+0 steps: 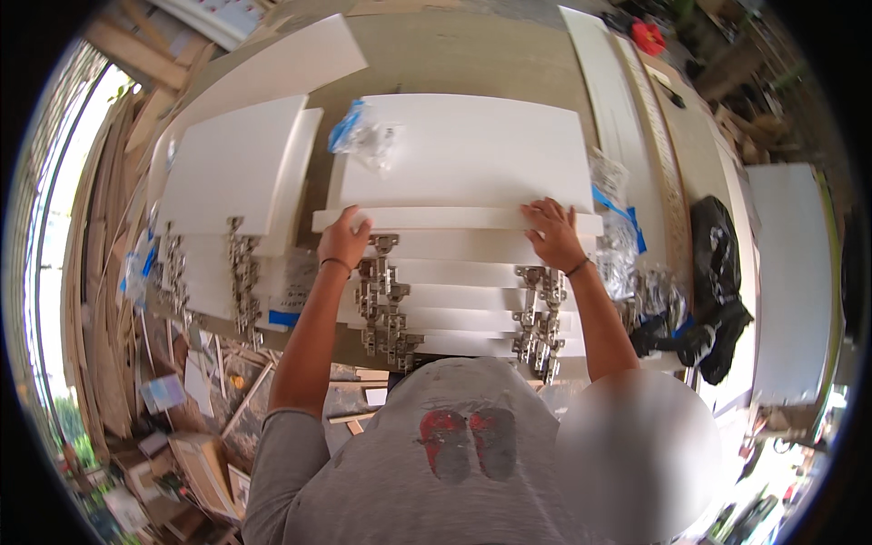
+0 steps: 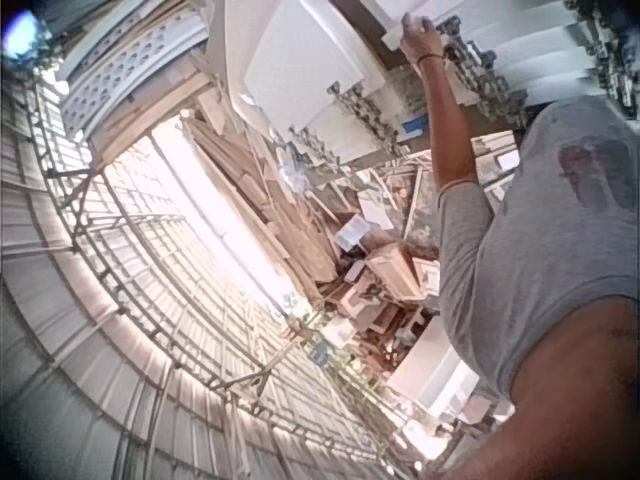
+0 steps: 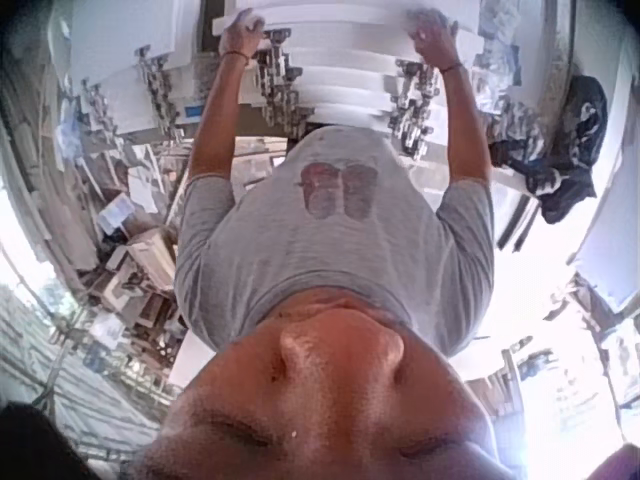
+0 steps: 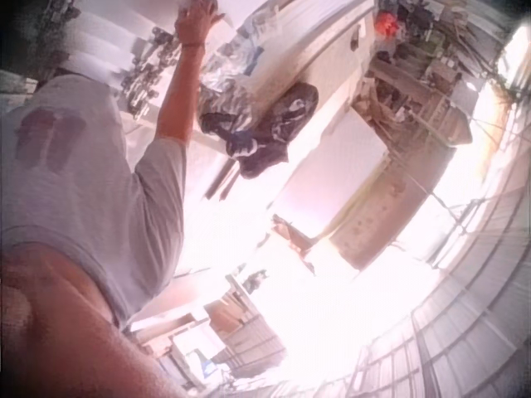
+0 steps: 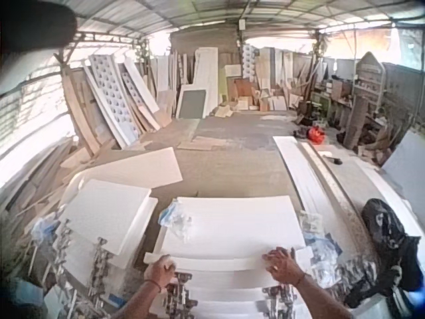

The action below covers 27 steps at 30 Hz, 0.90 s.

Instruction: The person installs metal hinges onto white wooden panels by hand and using a power drill.

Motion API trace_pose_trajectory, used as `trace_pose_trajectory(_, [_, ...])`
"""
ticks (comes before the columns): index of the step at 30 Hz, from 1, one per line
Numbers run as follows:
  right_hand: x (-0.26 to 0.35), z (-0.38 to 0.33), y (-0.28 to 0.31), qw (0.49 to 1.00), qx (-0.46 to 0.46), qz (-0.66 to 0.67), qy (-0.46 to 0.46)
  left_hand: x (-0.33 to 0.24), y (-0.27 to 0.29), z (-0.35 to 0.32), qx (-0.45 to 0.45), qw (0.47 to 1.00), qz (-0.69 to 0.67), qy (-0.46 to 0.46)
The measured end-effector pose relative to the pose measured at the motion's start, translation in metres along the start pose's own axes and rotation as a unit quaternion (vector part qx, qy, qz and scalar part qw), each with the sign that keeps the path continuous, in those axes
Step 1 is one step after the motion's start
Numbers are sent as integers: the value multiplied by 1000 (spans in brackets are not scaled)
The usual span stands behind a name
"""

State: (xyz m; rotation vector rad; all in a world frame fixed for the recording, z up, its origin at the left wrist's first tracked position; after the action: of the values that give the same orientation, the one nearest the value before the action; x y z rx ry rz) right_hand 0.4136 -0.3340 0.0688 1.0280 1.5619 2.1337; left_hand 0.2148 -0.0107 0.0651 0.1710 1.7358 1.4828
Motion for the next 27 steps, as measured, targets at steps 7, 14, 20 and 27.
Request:
trace_pose_trajectory(7, [9,-14,4,1000,3,-1,14,9,0,-6,11,1000,5,1])
trace_pose_trajectory(14, [11,-24,7,1000,-8,-20,12,-2,6,-11,81,995,65,-13])
trace_pose_trajectory(20, [5,-26,6,999,-34,-6,16,-8,10,-14,110,991,72,-30])
trace_pose_trajectory(27, [1,-27,41,982,-142,125,10,-4,2,-12,85,994,56,-48])
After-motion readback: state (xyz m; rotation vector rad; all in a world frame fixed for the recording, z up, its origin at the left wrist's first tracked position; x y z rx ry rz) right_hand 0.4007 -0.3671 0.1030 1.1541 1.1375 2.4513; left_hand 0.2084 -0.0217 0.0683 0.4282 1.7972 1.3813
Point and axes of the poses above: each hand's wrist, its own z-axis towards the middle knuckle, its own y-axis out of the back of the hand, x = y × z, the point moved 8 cm from there along z, towards the middle knuckle, and after that the axes turned 10 degrees about -x, right-handed, at the moved point
